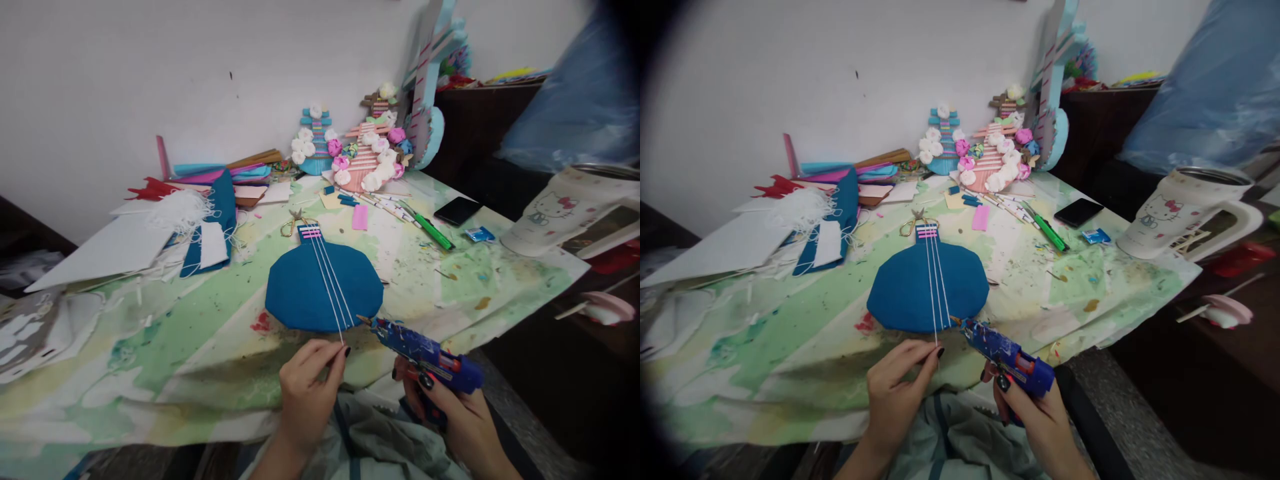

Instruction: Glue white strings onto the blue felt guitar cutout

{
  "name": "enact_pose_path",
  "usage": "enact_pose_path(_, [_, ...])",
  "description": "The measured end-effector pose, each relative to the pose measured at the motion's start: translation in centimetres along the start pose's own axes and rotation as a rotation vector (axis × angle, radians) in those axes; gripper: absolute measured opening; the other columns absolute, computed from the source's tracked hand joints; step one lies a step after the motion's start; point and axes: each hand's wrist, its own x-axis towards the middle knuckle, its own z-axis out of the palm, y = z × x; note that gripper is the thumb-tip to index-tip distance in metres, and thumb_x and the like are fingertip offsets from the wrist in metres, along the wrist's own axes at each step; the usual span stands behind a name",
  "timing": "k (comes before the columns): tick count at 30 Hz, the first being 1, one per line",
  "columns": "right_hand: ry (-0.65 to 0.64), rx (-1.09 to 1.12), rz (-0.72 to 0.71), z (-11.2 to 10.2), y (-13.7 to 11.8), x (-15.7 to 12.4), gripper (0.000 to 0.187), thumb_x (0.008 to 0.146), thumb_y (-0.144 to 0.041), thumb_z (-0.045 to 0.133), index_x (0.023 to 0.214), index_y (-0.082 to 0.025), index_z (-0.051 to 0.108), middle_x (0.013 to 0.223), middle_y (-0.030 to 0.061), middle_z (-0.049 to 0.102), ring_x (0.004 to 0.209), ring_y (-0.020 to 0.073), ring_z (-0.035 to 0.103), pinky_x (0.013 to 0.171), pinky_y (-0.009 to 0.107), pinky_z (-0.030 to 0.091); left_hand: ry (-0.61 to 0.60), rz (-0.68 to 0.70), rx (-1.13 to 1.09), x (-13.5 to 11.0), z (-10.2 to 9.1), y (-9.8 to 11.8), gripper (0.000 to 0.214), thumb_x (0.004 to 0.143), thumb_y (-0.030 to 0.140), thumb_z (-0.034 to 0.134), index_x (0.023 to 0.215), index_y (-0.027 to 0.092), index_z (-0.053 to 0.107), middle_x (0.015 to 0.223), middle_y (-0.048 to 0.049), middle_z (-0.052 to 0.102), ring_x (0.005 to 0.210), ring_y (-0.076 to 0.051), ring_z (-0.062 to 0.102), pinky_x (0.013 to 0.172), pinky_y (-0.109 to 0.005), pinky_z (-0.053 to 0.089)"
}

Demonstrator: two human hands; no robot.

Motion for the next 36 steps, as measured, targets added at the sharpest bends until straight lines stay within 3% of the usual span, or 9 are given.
enact_pose_path(4, [0.022,-0.015,0.021,0.14,0.07,-0.11,0.027,0.083,-0.041,0.06,0.081,-0.015,0.068,0.054,0.0021,0.054,0.047,0.0124,0.047,0.045,0.025,0.038,0.006,-0.004,0.037,-0.13,-0.04,-0.25,0.01,0.079,0.009,0.063,0.079,0.015,0.072,0.078,-0.0042,0.067,0.069,-0.01,0.065,0.066,-0.017,0.053])
enact_pose_path(11, [0.168,-0.132,0.116,0.85,0.15,-0.66,0.04,0.07,-0.051,0.07,0.089,-0.015,0.069,0.067,0.0055,0.062,0.053,0.0159,0.052,0.047,0.028,0.044,0.038,0.013,0.076,-0.19,-0.02,-0.59,0.01,0.078,0.009,0.064,0.078,0.015,0.073,0.082,-0.0055,0.068,0.073,-0.011,0.067,0.07,-0.017,0.054])
enact_pose_path(36, [0.157,-0.19,0.131,0.55,0.34,-0.39,0.04,0.067,-0.052,0.071,0.081,-0.015,0.069,0.064,0.0043,0.061,0.05,0.0142,0.05,0.047,0.026,0.045,0.054,0.052,0.084,-0.19,-0.52,-0.55,0.011,0.079,0.01,0.064,0.079,0.016,0.073,0.085,-0.0059,0.071,0.075,-0.012,0.068,0.072,-0.018,0.055])
